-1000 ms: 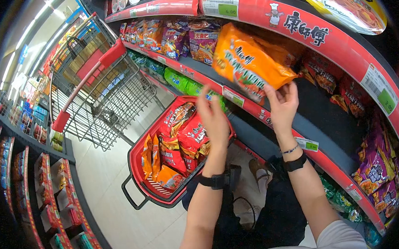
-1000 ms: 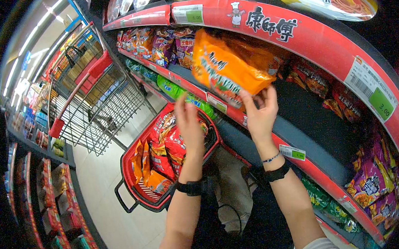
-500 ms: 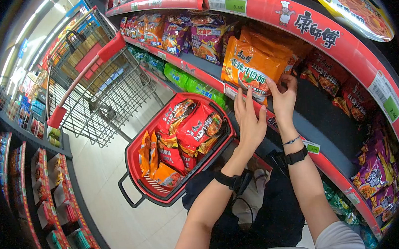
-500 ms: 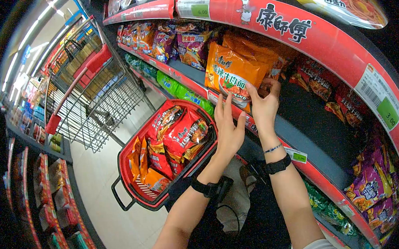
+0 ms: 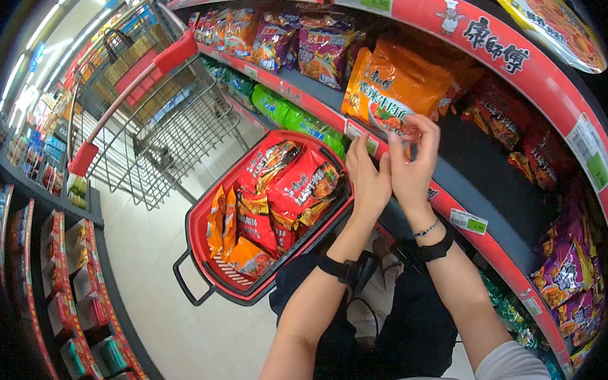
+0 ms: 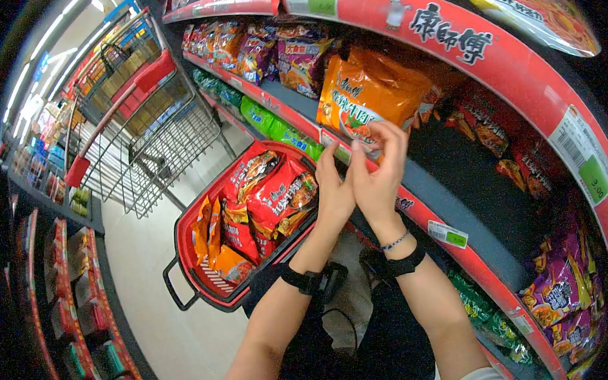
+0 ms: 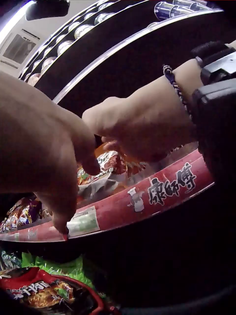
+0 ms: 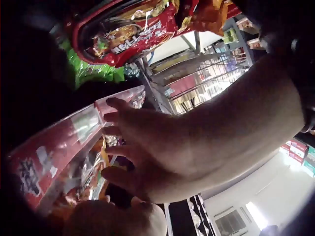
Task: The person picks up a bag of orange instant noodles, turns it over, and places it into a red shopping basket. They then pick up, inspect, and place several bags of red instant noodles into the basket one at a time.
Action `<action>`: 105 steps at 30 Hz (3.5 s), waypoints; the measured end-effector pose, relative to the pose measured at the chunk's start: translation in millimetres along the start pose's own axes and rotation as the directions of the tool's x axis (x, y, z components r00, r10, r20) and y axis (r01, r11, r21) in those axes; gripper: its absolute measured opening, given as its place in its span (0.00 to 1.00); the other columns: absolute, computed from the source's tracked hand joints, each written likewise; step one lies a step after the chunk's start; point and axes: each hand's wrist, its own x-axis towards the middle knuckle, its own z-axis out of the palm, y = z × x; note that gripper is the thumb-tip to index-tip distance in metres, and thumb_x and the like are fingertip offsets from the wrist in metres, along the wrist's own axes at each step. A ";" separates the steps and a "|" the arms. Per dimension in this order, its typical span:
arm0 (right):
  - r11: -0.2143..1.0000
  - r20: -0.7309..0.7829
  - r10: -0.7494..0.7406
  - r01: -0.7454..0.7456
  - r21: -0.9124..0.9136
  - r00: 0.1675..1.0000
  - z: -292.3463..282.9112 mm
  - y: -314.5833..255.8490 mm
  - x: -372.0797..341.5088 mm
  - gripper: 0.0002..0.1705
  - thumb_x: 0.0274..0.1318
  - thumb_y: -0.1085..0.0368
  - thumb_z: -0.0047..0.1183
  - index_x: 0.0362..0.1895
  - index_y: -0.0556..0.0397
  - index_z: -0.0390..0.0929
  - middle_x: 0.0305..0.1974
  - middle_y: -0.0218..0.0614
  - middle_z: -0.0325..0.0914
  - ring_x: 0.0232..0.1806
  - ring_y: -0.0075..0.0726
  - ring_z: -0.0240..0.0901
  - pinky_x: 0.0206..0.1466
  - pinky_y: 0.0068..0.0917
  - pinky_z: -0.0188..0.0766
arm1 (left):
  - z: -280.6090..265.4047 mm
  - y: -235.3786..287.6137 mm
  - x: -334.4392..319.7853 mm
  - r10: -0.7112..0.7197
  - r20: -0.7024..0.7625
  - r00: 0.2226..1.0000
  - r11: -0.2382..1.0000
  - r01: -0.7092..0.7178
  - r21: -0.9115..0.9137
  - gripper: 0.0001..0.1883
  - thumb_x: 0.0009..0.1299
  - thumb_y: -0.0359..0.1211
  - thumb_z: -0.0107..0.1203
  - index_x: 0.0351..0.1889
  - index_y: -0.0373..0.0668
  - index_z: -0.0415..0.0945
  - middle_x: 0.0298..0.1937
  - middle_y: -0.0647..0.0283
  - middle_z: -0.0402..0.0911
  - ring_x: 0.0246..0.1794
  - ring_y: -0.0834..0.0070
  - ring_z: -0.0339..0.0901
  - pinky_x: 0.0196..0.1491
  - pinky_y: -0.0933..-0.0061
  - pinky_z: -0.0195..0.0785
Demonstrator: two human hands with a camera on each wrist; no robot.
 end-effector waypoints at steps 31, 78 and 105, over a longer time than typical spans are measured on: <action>0.690 0.734 0.538 -0.717 -0.101 0.414 182.8 -48.7 -198.2 0.13 0.51 0.65 0.56 0.41 0.57 0.76 0.38 0.38 0.79 0.41 0.33 0.75 0.47 0.29 0.70 | -268.7 -161.8 -71.1 -0.258 -0.776 0.576 0.691 0.671 0.268 0.11 0.61 0.37 0.58 0.40 0.45 0.79 0.45 0.62 0.79 0.53 0.61 0.70 0.56 0.59 0.57; 0.375 0.450 0.426 -0.606 0.702 0.785 -69.6 -25.6 -17.9 0.17 0.65 0.60 0.44 0.51 0.58 0.73 0.47 0.33 0.76 0.48 0.24 0.71 0.53 0.24 0.66 | -109.4 41.5 -32.4 -0.087 -0.177 0.980 0.826 -0.028 -0.562 0.17 0.75 0.39 0.42 0.40 0.33 0.75 0.36 0.67 0.78 0.34 0.86 0.71 0.38 0.84 0.64; 0.779 -0.057 0.499 -0.419 0.466 0.865 -87.4 -13.3 8.4 0.12 0.61 0.62 0.51 0.38 0.59 0.79 0.31 0.25 0.77 0.31 0.12 0.66 0.35 0.13 0.62 | -50.2 50.8 2.3 -0.104 -0.091 0.990 0.870 0.046 -0.490 0.17 0.74 0.39 0.43 0.45 0.34 0.74 0.40 0.66 0.78 0.37 0.84 0.74 0.39 0.82 0.68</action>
